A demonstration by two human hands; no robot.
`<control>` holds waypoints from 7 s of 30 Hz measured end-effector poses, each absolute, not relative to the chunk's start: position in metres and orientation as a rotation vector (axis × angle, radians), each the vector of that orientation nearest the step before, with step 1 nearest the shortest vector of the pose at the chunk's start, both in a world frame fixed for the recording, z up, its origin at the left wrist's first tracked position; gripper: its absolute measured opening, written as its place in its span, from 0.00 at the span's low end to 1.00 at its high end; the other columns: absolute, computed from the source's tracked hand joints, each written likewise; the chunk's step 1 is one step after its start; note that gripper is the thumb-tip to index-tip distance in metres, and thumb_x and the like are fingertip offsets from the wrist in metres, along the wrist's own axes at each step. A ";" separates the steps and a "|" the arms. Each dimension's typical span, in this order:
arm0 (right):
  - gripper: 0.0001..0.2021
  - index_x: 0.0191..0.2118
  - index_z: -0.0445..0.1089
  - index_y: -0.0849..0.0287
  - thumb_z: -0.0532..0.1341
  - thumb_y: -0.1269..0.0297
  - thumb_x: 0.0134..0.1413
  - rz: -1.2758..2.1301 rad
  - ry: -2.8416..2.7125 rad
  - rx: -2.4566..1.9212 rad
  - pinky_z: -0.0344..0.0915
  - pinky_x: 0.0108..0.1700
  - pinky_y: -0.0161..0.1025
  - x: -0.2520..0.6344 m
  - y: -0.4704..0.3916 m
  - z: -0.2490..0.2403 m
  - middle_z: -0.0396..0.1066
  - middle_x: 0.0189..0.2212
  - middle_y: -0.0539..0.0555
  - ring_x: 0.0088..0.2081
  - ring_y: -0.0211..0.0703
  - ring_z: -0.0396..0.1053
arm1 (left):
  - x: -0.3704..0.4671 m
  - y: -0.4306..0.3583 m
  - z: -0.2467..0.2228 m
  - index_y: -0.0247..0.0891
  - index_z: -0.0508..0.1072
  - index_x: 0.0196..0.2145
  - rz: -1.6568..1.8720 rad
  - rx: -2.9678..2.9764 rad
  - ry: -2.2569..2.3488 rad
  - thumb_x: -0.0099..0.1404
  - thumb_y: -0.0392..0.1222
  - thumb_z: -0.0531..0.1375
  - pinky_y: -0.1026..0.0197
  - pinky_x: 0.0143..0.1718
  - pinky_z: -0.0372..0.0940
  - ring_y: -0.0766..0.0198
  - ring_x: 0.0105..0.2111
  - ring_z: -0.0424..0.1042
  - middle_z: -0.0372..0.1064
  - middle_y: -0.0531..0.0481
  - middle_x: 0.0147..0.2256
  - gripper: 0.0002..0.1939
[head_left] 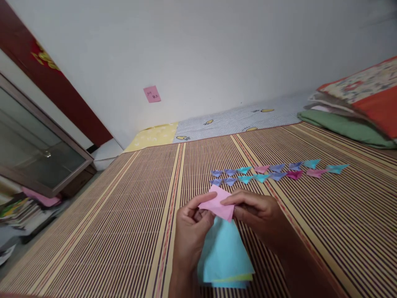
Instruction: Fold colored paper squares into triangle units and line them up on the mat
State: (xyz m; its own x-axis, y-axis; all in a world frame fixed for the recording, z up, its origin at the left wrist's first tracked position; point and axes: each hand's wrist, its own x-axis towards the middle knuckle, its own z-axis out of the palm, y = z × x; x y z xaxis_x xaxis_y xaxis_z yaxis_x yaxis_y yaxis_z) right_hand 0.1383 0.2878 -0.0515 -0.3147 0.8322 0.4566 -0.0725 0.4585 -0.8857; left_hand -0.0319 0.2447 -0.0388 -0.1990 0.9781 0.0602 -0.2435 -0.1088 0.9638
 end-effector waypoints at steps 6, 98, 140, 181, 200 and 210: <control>0.07 0.39 0.82 0.53 0.65 0.65 0.58 1.068 -1.461 -0.702 0.72 0.33 0.37 0.132 0.286 -0.051 0.78 0.31 0.52 0.32 0.42 0.75 | -0.032 0.245 -0.044 0.45 0.84 0.43 1.598 1.017 1.013 0.59 0.38 0.72 0.66 0.40 0.72 0.65 0.35 0.79 0.81 0.49 0.36 0.12; 0.15 0.30 0.74 0.58 0.62 0.52 0.60 1.361 -1.574 -0.860 0.60 0.29 0.35 0.133 0.290 -0.062 0.70 0.23 0.49 0.26 0.39 0.65 | -0.022 0.254 -0.055 0.34 0.78 0.34 1.680 0.737 1.189 0.51 0.39 0.75 0.68 0.27 0.67 0.68 0.23 0.73 0.76 0.53 0.25 0.14; 0.13 0.29 0.70 0.57 0.62 0.55 0.62 1.155 -1.291 -0.884 0.61 0.29 0.33 0.126 0.294 -0.063 0.68 0.23 0.48 0.26 0.39 0.65 | -0.004 0.242 -0.052 0.42 0.74 0.46 1.628 1.135 1.231 0.65 0.40 0.67 0.62 0.39 0.73 0.61 0.37 0.80 0.79 0.50 0.35 0.12; 0.16 0.29 0.68 0.57 0.60 0.52 0.64 1.186 -1.410 -0.926 0.56 0.23 0.34 0.119 0.288 -0.064 0.62 0.17 0.45 0.20 0.37 0.59 | -0.016 0.248 -0.049 0.34 0.77 0.28 1.315 1.152 1.124 0.66 0.49 0.65 0.65 0.27 0.66 0.63 0.23 0.75 0.80 0.44 0.26 0.15; 0.13 0.30 0.65 0.57 0.63 0.55 0.62 1.439 -1.322 -0.775 0.57 0.19 0.31 0.115 0.281 -0.051 0.61 0.13 0.41 0.15 0.33 0.60 | -0.014 0.248 -0.045 0.36 0.72 0.27 1.265 1.123 1.106 0.66 0.48 0.65 0.66 0.24 0.61 0.65 0.20 0.73 0.77 0.47 0.22 0.15; 0.16 0.31 0.66 0.58 0.60 0.51 0.65 1.375 -1.459 -0.798 0.57 0.24 0.33 0.128 0.292 -0.060 0.65 0.19 0.45 0.21 0.34 0.62 | -0.014 0.249 -0.046 0.35 0.73 0.28 1.295 1.060 1.171 0.64 0.45 0.66 0.67 0.24 0.60 0.67 0.19 0.70 0.76 0.49 0.20 0.12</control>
